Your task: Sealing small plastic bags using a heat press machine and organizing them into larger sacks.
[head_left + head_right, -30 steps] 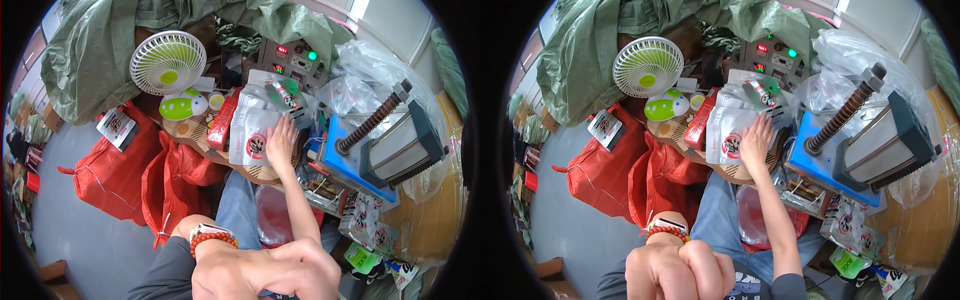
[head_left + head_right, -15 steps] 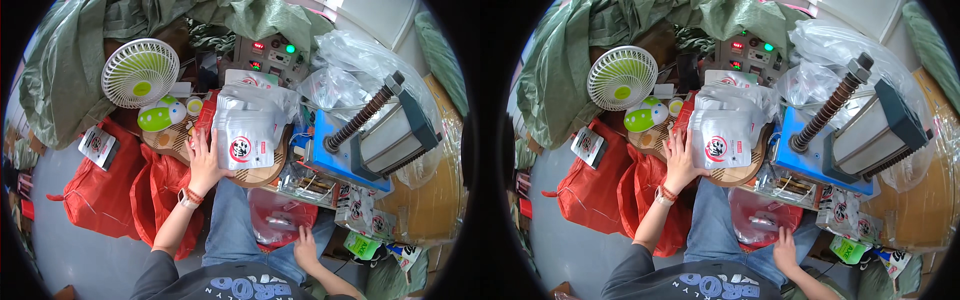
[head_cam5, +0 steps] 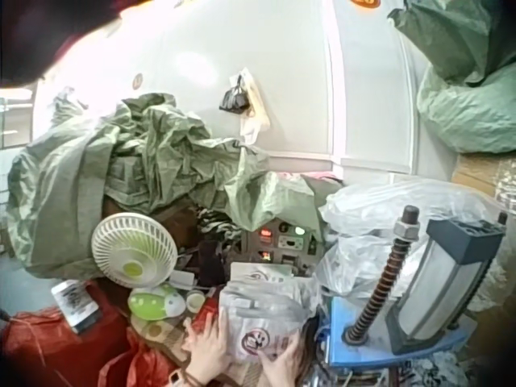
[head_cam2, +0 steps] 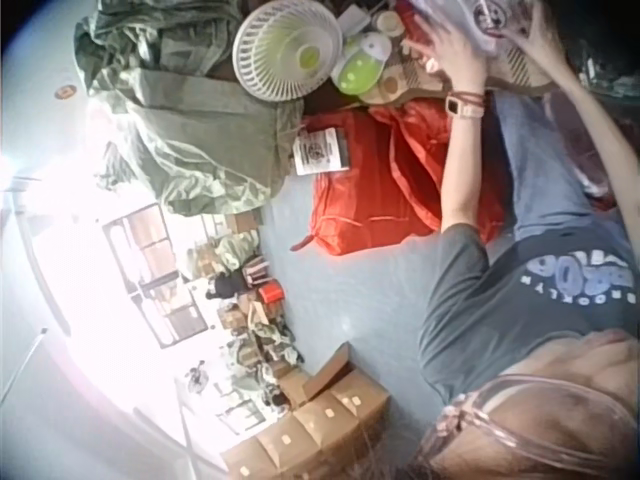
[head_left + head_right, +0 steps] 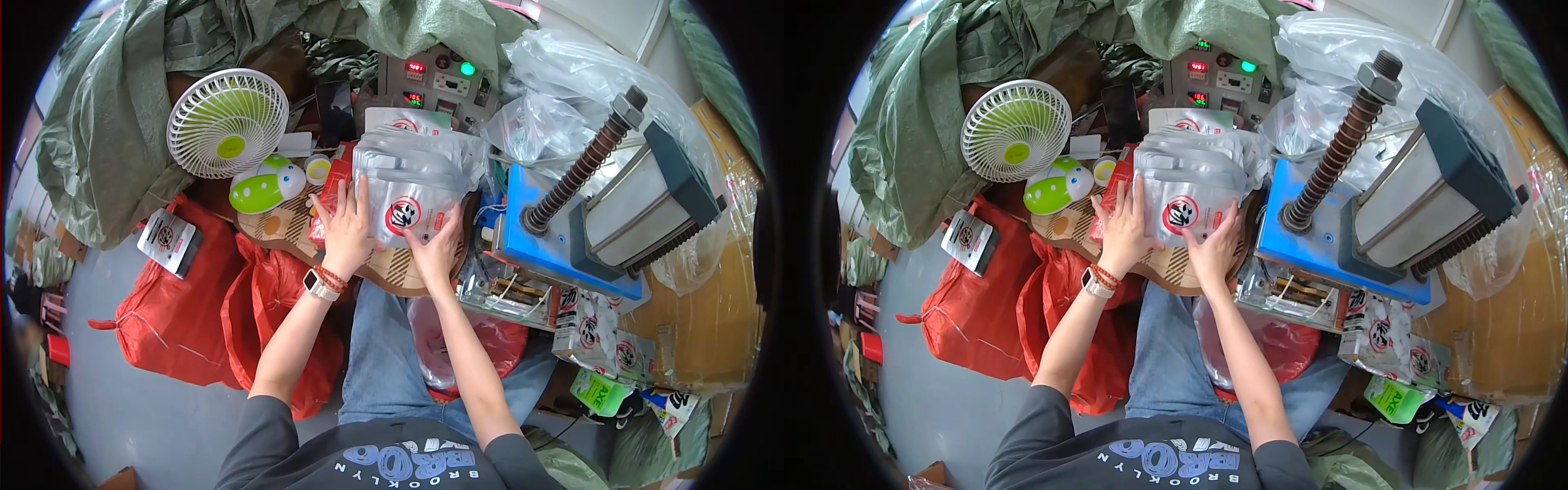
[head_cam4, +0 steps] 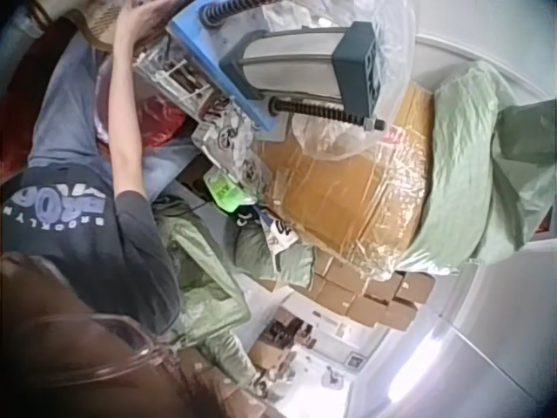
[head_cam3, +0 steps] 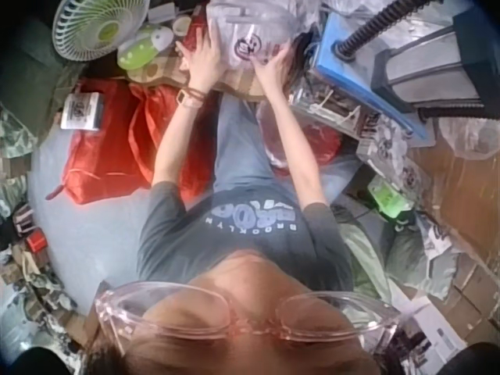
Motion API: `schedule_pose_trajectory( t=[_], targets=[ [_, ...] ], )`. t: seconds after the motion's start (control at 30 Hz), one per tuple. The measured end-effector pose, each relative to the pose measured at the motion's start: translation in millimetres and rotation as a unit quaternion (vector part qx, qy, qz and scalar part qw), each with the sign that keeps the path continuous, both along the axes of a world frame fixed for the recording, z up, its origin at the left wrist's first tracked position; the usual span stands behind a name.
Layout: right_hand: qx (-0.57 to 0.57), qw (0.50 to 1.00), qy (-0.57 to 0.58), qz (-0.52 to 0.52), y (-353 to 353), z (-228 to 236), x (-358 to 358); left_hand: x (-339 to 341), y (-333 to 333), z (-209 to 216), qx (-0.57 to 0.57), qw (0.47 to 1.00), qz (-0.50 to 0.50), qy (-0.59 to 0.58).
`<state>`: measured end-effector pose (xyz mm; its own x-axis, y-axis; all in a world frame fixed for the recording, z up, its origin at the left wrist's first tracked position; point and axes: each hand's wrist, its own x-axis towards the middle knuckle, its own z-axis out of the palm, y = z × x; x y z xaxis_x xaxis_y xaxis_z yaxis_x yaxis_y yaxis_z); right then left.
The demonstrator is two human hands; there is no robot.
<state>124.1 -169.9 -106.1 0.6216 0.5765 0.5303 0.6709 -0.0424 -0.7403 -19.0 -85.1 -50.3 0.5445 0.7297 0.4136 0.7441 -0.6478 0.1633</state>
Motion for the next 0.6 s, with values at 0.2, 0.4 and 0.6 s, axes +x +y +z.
schedule_pose_trajectory(
  t=[0.2, 0.4, 0.6],
  targets=[
    [0.019, 0.999, -0.011, 0.026, -25, 2, 5, -9, -6, 15, -0.021, 0.998, -0.059, -0.025],
    [-0.061, 0.991, -0.114, 0.046, -89, 37, -44, 23, -35, 33, -0.02, 0.997, 0.072, -0.014],
    [0.016, 0.999, -0.033, -0.03, -267, 80, 40, 89, -30, -7, 0.06, 0.993, -0.101, -0.029]
  ],
)
